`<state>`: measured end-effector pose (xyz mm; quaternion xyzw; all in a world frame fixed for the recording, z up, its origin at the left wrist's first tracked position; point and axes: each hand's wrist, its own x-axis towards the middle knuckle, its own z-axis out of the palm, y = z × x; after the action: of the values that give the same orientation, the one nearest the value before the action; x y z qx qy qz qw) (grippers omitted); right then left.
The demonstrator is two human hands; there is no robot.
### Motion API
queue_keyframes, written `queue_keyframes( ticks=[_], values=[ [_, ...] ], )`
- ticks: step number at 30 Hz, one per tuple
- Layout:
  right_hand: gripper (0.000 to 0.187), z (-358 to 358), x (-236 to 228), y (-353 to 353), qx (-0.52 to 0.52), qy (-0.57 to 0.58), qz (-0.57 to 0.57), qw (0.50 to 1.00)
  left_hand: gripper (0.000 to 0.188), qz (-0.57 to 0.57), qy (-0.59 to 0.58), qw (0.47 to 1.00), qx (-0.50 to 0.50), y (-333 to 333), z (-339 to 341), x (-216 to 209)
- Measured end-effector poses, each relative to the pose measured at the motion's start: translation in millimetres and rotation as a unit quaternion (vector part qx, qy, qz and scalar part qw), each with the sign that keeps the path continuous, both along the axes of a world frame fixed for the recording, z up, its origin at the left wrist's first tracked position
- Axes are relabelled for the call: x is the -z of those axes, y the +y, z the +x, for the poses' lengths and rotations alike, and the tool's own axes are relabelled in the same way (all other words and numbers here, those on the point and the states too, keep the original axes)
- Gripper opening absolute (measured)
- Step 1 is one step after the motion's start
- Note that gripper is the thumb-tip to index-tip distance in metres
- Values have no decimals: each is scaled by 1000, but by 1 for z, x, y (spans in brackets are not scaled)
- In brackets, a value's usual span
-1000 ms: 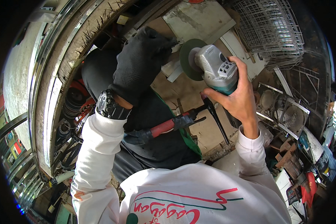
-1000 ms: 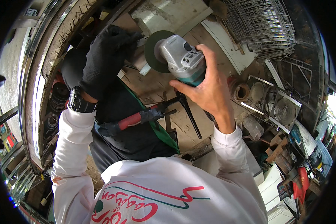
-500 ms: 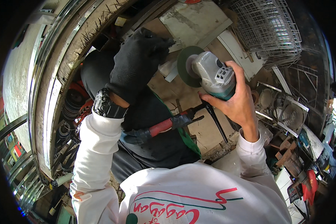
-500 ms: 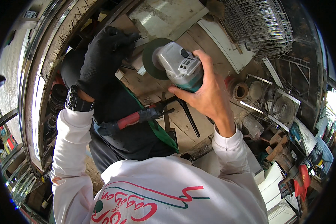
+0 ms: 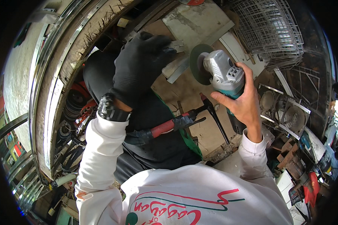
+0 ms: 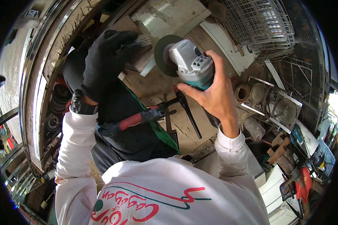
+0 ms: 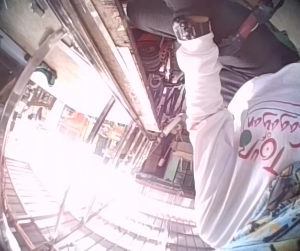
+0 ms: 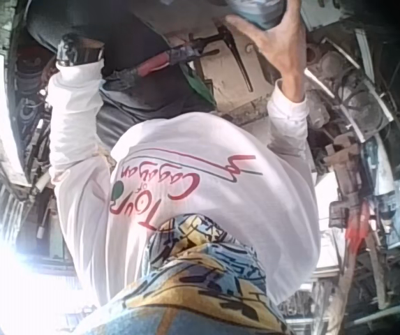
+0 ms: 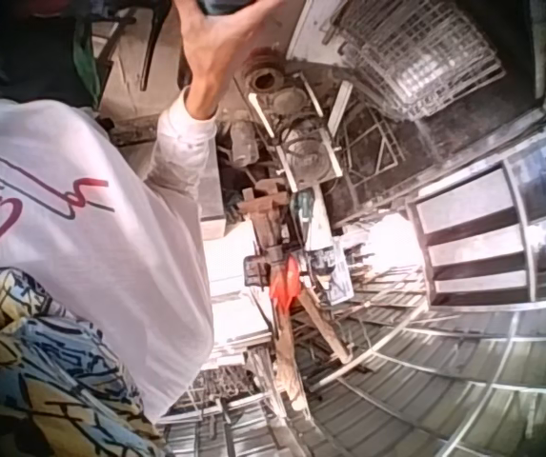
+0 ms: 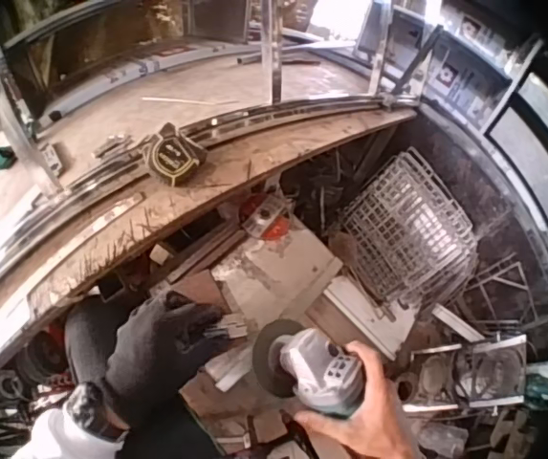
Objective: The person grinds a metal piece with an angle grinder, measures and marks it with a tape measure and marker, and then cuts it. The person then uses a welding torch to tack the piece onto a larger metal frame.
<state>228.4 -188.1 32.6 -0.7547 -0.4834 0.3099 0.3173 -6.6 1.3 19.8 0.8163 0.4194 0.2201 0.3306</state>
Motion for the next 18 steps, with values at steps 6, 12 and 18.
queue_keyframes(
  ticks=[6,12,18],
  values=[
    [99,10,6,7,4,-56,39,998,25,140,81,981,105,15,1,4],
    [97,9,2,30,27,-47,28,998,29,175,75,980,55,10,1,3],
    [94,13,1,56,-41,-115,64,990,20,154,56,985,49,13,2,12]
  ],
)
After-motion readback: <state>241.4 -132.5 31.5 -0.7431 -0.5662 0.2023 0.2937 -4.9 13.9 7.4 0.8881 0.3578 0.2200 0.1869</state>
